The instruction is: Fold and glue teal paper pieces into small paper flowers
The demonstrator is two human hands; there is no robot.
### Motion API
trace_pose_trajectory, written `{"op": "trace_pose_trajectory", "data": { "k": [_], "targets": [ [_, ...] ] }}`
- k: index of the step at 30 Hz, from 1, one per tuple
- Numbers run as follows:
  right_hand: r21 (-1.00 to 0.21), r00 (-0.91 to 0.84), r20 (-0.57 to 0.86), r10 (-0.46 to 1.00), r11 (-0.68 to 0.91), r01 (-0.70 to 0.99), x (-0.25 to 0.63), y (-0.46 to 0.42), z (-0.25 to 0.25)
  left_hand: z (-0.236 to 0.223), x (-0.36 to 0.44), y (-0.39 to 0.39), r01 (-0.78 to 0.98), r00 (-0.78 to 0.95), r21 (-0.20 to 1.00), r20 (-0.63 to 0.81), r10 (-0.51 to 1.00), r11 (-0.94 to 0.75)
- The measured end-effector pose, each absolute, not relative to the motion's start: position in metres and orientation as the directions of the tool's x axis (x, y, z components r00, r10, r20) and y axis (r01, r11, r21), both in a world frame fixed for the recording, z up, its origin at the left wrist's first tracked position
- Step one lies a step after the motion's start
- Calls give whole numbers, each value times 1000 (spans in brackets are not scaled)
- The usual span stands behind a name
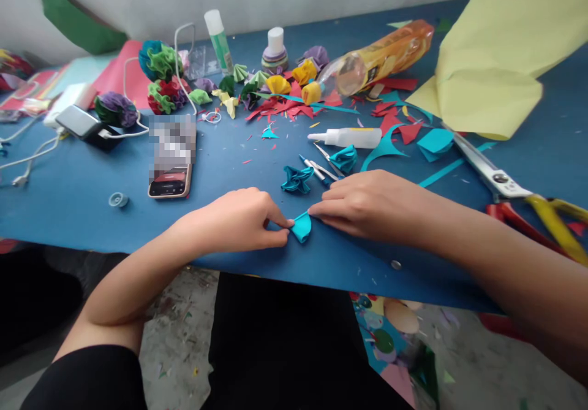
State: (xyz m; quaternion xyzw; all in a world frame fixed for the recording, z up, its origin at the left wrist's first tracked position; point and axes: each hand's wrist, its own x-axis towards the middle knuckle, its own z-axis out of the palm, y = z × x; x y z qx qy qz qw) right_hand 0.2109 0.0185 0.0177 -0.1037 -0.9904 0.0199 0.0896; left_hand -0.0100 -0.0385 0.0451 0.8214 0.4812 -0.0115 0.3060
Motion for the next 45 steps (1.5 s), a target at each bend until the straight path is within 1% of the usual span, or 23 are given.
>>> {"op": "trace_pose_trajectory", "data": {
  "k": [2,5,8,11,14,16,20,22,24,28,30,32,36,41,45],
  "targets": [
    [-99,-949,191,252,966,237,211,19,19,46,-9,-38,800,529,500,-324,785,-332],
    [-174,-913,255,319,944,281,209,19,19,45,-7,-37,797,521,510,-309,795,-324],
    [-199,-928,244,282,951,237,204,16,15,42,-4,-35,790,527,510,-278,803,-341],
    [-136,-944,234,234,969,207,199,12,9,38,-4,-33,787,508,514,-229,830,-340],
    [-13,-940,246,234,971,239,196,9,6,33,-6,-30,766,497,535,-142,856,-356],
    [45,-930,274,246,962,268,196,8,6,32,-7,-29,749,491,549,-82,867,-372],
    [101,-874,400,275,935,340,199,8,13,32,-8,-29,698,473,601,21,881,-390],
    [96,-848,445,286,927,363,200,7,17,32,-8,-29,666,467,624,78,881,-408],
    [23,-816,477,328,923,384,201,6,18,31,-7,-29,633,464,636,145,874,-442],
    [-266,-719,486,496,868,419,200,6,18,28,-6,-29,587,441,617,299,846,-524],
    [-374,-699,482,528,846,381,199,7,19,27,-6,-29,587,421,596,352,836,-547],
    [-438,-686,493,536,834,337,198,7,19,26,-7,-29,585,404,592,380,832,-554],
    [-465,-654,500,568,813,351,198,6,21,25,-7,-28,566,374,588,441,816,-578],
    [-475,-635,511,579,806,352,198,5,21,24,-6,-29,563,390,524,513,764,-639],
    [-487,-616,497,611,784,385,197,3,21,23,-6,-30,562,405,489,540,738,-667]
  ]
}}
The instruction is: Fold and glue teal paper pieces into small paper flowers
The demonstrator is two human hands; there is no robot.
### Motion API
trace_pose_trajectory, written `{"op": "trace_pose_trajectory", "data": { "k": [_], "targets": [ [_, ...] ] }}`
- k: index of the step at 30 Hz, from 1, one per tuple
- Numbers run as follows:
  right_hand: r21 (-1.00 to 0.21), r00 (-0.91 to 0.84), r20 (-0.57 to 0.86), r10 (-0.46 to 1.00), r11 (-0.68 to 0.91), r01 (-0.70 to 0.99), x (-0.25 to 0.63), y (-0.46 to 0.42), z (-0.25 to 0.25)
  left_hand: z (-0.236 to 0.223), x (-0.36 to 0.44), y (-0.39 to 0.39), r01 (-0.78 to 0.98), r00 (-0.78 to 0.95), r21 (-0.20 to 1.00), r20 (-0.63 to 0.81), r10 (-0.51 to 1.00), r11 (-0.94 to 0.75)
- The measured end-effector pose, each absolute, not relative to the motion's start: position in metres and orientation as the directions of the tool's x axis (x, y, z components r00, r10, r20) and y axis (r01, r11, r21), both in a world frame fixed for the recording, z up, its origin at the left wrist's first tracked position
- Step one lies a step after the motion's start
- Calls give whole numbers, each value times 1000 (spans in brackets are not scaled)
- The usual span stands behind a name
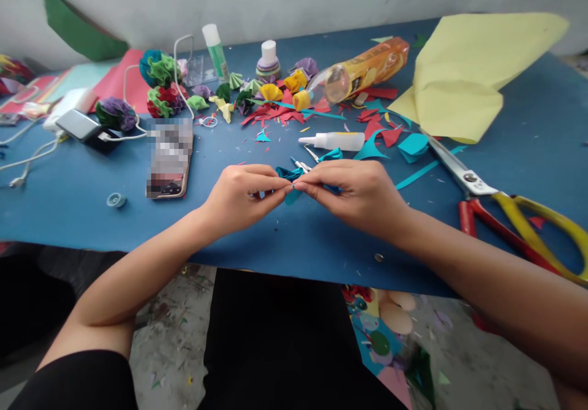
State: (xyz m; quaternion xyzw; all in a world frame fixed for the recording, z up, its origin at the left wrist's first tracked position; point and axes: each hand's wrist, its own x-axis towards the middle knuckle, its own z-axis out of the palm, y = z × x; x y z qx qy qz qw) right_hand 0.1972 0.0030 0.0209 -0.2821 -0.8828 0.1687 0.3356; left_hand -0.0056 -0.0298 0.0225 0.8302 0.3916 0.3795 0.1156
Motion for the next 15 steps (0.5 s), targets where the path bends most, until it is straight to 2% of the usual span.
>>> {"op": "trace_pose_trajectory", "data": {
  "k": [3,7,9,12,15],
  "targets": [
    [-540,-606,473,640,754,374,196,3,23,21,-4,-30,557,375,516,543,751,-651],
    [-695,-520,421,743,633,341,195,5,25,23,-3,-29,511,237,636,541,807,-577],
    [-744,-491,404,772,589,315,194,7,26,25,-3,-29,491,207,694,493,845,-525],
    [-747,-495,412,765,595,298,194,8,25,28,-3,-30,517,242,730,375,895,-446],
    [-685,-523,449,724,655,318,194,7,24,28,-3,-30,549,271,720,329,905,-426]
  ]
}}
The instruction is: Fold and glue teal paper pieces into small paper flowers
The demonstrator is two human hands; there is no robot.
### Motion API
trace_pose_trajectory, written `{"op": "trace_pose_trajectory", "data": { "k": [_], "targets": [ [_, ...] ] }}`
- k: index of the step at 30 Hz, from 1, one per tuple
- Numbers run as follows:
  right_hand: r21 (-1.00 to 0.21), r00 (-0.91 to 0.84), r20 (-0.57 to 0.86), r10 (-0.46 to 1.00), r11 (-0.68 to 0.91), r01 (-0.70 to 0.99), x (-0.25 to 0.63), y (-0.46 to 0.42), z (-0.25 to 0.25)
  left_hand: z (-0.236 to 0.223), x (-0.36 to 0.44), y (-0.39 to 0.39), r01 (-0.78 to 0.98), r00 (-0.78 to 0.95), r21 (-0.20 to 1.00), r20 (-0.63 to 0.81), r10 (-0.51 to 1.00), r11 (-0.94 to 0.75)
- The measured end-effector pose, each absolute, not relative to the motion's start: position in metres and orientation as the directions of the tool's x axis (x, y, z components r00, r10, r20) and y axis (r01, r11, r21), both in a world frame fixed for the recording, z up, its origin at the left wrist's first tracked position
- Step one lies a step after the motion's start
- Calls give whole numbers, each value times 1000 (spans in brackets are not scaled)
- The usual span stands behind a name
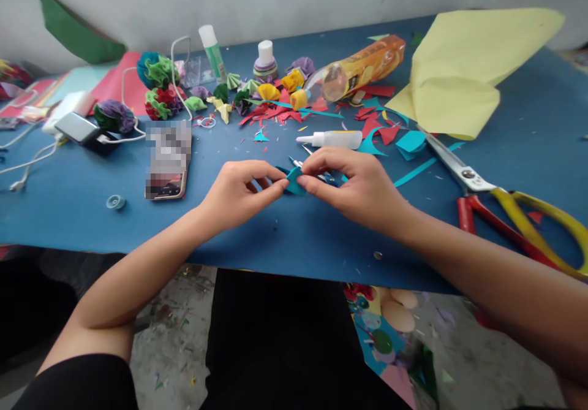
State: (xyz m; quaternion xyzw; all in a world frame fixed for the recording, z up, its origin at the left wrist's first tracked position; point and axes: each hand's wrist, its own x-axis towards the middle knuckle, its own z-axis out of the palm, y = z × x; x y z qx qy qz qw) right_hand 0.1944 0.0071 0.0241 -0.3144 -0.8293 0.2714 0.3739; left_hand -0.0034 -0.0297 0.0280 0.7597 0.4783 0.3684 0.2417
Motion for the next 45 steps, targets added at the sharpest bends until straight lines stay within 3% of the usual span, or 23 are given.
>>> {"op": "trace_pose_trajectory", "data": {
  "k": [5,10,14,19,28,45],
  "targets": [
    [-510,-634,472,612,777,370,196,7,20,23,-3,-28,550,312,672,386,868,-496],
    [-481,-628,493,602,790,379,196,7,19,23,-2,-28,534,270,652,472,839,-539],
    [-492,-597,529,603,791,363,197,8,23,25,-3,-29,496,222,703,465,857,-510],
    [-451,-587,562,583,811,372,199,10,26,21,-6,-26,428,315,756,390,866,-496],
    [-311,-639,596,486,873,374,200,13,21,15,-6,-22,434,377,681,457,806,-590],
    [-361,-646,582,494,869,339,197,6,21,13,-3,-24,474,282,639,541,792,-606]
  ]
}}
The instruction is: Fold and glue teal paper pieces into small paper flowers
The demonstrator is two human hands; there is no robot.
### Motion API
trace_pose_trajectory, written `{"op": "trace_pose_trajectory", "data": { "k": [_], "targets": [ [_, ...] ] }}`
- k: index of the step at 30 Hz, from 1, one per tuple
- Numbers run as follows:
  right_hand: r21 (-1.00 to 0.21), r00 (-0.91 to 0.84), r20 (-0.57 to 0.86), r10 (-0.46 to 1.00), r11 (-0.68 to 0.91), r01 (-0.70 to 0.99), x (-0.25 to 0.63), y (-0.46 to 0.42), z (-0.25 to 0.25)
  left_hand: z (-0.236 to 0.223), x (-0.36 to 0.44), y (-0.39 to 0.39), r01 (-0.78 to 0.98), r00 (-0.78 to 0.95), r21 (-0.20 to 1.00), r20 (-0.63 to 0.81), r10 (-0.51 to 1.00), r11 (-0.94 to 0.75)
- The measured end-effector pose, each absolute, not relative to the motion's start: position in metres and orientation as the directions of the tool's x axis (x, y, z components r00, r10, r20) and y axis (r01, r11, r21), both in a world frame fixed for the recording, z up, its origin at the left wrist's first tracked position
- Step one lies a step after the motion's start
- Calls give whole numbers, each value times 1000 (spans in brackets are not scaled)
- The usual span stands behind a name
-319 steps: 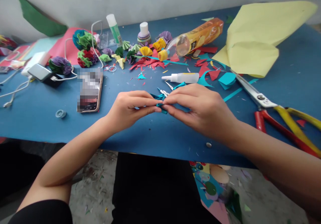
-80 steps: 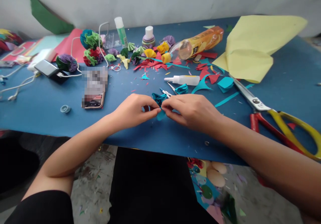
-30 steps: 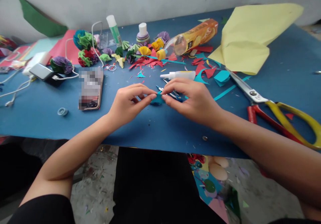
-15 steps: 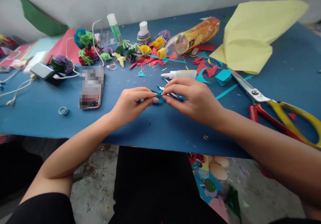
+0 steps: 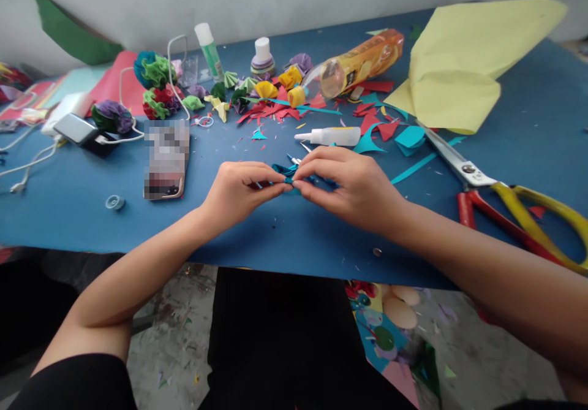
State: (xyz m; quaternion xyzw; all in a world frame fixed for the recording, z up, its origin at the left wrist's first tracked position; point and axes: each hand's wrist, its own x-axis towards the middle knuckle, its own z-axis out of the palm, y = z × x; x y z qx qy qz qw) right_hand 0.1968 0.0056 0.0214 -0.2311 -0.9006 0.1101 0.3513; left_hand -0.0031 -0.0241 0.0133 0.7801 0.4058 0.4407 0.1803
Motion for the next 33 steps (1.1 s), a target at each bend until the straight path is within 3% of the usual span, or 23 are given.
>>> {"op": "trace_pose_trajectory", "data": {
  "k": [9,19,23,28,30,33],
  "targets": [
    [-482,-661,530,531,830,280,192,1,18,15,1,-28,468,236,784,334,913,-408],
    [-584,-642,513,570,780,226,189,-4,16,12,6,-29,434,260,818,286,922,-377],
    [-579,-549,555,625,764,285,191,1,21,14,0,-20,362,89,871,323,942,-333],
    [-585,-480,539,692,717,378,198,12,27,19,-14,0,231,-181,952,245,952,-201],
    [-585,-497,497,712,698,414,198,16,26,17,-17,4,276,-160,939,254,954,-204],
    [-553,-551,436,712,695,460,198,18,21,12,-16,1,449,31,864,241,970,-228]
  ]
}}
